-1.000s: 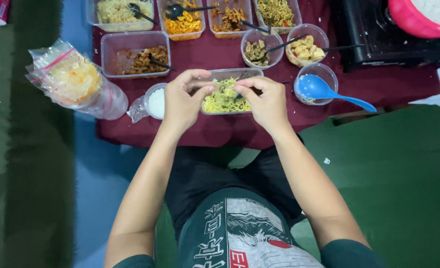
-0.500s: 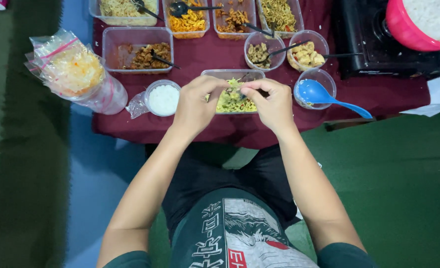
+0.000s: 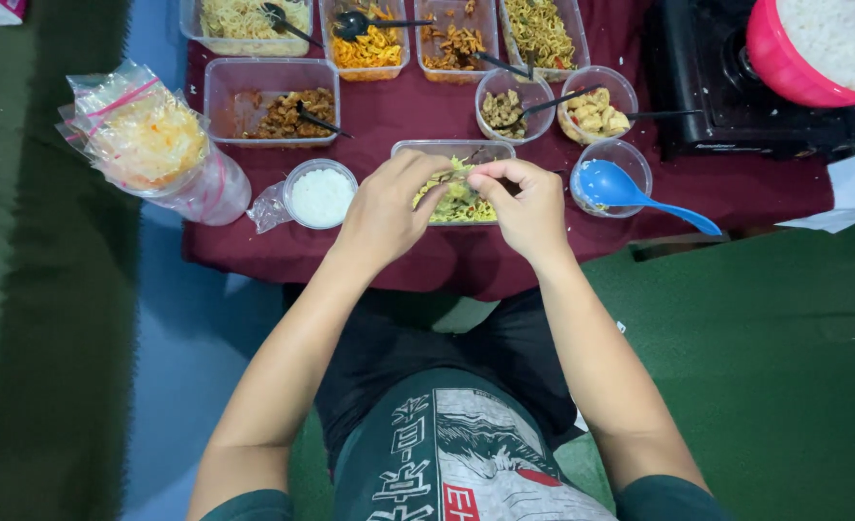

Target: Portioning food ingredients into small bags and packing them into a cardboard box

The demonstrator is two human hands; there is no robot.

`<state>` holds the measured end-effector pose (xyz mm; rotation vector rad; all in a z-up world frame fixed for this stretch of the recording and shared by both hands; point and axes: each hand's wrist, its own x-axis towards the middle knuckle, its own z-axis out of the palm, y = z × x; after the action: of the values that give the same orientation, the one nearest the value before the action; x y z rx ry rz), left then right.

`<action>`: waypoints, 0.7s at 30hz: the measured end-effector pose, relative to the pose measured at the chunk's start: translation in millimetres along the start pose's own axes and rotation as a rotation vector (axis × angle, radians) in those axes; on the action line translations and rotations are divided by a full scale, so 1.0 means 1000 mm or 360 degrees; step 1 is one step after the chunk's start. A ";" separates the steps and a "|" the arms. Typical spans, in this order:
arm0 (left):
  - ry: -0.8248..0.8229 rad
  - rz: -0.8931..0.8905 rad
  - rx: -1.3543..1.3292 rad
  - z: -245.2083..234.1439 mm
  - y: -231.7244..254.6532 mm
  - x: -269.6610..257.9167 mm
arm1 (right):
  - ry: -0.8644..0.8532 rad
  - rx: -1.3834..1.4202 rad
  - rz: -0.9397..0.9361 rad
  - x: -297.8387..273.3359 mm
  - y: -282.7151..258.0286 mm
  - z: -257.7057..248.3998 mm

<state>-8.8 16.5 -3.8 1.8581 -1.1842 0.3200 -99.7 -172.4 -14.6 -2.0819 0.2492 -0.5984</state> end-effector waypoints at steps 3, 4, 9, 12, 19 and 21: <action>-0.0025 -0.0003 0.0026 0.002 -0.001 -0.002 | 0.0010 0.0011 -0.0018 -0.001 -0.007 -0.001; -0.0029 -0.0001 0.0025 0.004 -0.004 -0.002 | 0.0013 0.0011 -0.0015 -0.001 -0.007 -0.001; -0.0143 0.0002 0.0072 0.009 -0.012 -0.002 | 0.0011 0.0036 -0.0112 -0.001 0.002 0.003; -0.0163 -0.0055 0.0088 0.002 -0.005 0.001 | 0.0019 0.0076 -0.0126 -0.002 0.001 0.004; -0.0150 -0.0214 -0.0275 -0.009 0.000 0.011 | -0.0055 0.0189 -0.0255 0.000 0.006 0.006; -0.0141 -0.0289 -0.0377 -0.009 -0.002 0.013 | -0.0098 0.0230 -0.0255 -0.001 0.011 0.008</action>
<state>1.3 16.1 8.1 1.7690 -1.0534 -0.0043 -96.1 -172.2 -28.1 -1.9881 0.0029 -0.6277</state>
